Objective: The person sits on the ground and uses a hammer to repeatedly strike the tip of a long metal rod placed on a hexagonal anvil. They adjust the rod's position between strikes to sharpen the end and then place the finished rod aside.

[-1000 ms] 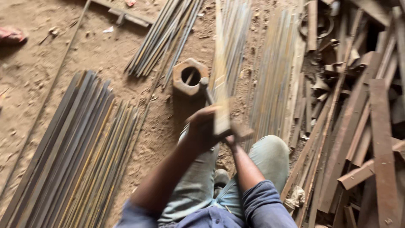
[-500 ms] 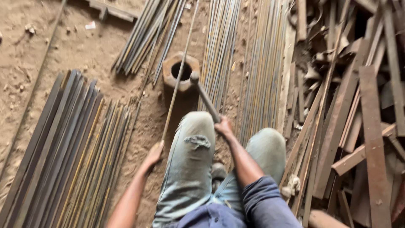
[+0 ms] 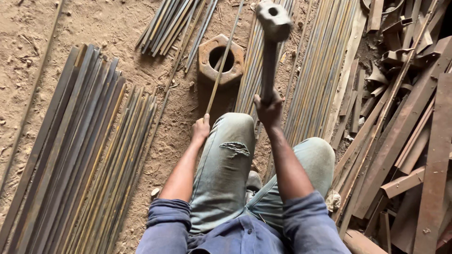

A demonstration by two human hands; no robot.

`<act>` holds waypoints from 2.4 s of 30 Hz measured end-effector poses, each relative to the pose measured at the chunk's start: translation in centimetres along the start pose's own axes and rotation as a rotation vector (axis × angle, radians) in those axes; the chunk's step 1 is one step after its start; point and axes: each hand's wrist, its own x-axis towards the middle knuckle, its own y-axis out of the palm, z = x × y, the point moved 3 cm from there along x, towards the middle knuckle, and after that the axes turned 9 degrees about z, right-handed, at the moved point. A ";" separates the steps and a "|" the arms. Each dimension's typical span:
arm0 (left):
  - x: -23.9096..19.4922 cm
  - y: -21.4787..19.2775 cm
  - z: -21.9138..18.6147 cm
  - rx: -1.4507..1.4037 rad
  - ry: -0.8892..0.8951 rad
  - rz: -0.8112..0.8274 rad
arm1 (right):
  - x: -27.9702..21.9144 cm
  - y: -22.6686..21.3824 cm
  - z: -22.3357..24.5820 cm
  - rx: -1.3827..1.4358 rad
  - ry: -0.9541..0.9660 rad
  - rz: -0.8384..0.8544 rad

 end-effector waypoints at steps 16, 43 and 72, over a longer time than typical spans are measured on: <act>-5.5 -4.3 -2.4 -0.418 0.097 0.173 | -5.9 1.9 -8.5 -0.289 0.651 0.393; -32.7 -11.1 -41.5 -1.661 0.846 1.318 | -7.8 2.0 -10.8 0.079 0.581 0.388; -32.4 -12.0 -42.7 -1.690 0.883 1.467 | -6.7 3.8 -9.3 0.246 0.500 0.366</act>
